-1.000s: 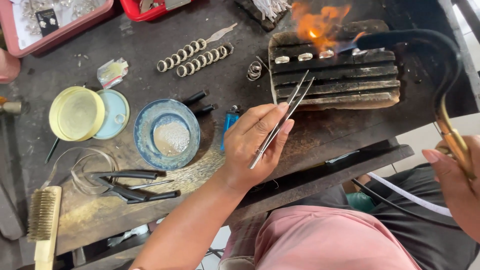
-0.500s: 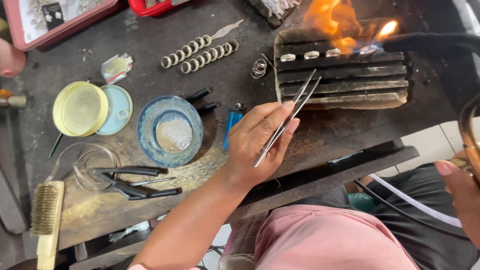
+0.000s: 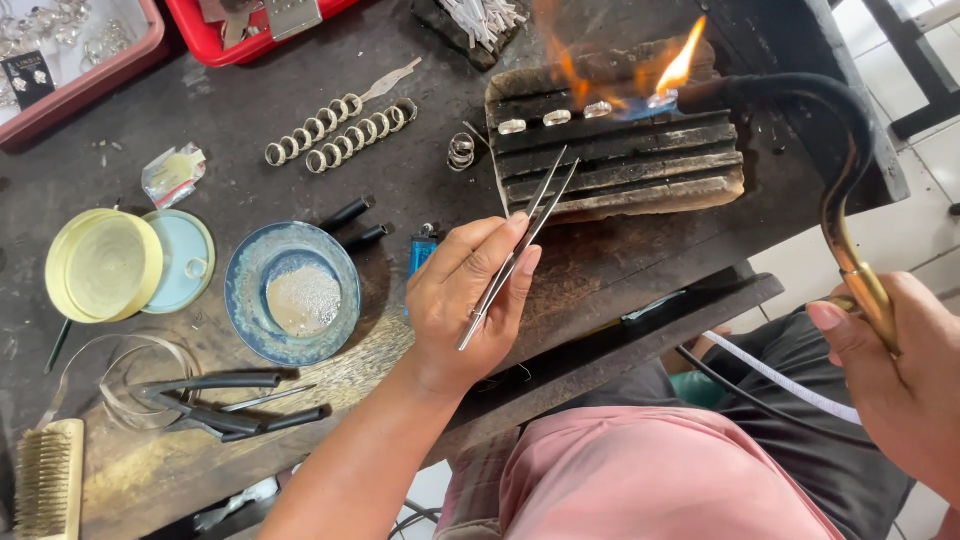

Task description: Soldering small jewelry components on a grooved block using a blowtorch and tweezers.

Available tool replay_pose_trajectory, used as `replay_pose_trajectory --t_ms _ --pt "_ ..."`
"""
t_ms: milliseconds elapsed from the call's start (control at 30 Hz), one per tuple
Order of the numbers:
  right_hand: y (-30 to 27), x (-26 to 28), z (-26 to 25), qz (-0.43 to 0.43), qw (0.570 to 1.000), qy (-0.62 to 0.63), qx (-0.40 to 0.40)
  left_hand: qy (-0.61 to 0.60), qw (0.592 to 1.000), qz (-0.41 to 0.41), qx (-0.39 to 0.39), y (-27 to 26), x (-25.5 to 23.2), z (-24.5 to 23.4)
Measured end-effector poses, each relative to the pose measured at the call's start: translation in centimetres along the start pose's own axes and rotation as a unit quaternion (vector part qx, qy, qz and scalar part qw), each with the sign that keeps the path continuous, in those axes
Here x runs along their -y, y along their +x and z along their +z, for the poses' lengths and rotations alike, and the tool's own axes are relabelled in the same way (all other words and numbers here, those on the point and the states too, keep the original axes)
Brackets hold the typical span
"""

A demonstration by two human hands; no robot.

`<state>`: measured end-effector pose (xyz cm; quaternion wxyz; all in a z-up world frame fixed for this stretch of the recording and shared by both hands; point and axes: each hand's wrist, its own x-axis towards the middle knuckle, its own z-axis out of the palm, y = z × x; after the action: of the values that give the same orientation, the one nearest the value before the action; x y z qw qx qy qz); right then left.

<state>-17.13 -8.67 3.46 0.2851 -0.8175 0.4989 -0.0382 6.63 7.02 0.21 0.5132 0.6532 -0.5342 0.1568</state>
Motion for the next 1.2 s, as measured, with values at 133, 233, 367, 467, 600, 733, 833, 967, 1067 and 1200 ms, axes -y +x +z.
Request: replay_pose_trajectory --t_ms 133,233,367,467,600,733,833,967,1067,1200 --pt "-0.4 0.5 -0.3 -0.069 0.996 -0.051 -0.030 -0.003 1.000 0.002 0.003 0.0 0.0 0.0" --pt "-0.3 0.6 -0.4 -0.078 0.995 -0.052 -0.031 -0.003 1.000 0.001 0.002 0.0 0.0 0.0" --pt "-0.1 0.5 -0.7 -0.110 0.985 -0.127 -0.045 -0.014 1.000 0.001 0.004 0.1 0.0 0.0" --pt "-0.2 1.2 -0.6 -0.139 0.980 -0.131 -0.050 -0.012 1.000 0.007 0.002 0.1 0.1 0.0" --pt "0.2 1.2 -0.5 -0.134 0.976 -0.167 -0.049 -0.017 1.000 0.003 0.008 0.2 0.0 0.0" --pt "0.6 1.2 -0.5 -0.123 0.980 -0.152 -0.046 -0.014 1.000 0.001 0.007 0.3 -0.1 -0.1" --pt "0.8 0.5 -0.3 -0.097 0.993 -0.053 -0.027 -0.012 1.000 -0.001 0.008 0.3 0.1 0.0" --pt "0.4 -0.7 0.0 -0.065 0.998 -0.013 -0.008 -0.020 1.000 -0.002 0.006 0.4 -0.1 -0.1" --pt "0.3 -0.7 0.0 -0.043 0.999 -0.029 -0.003 -0.017 1.000 -0.008 0.017 0.6 -0.3 -0.1" --pt "0.5 -1.3 0.3 -0.073 0.997 0.011 -0.030 -0.009 1.000 -0.013 0.021 0.6 -0.3 -0.1"
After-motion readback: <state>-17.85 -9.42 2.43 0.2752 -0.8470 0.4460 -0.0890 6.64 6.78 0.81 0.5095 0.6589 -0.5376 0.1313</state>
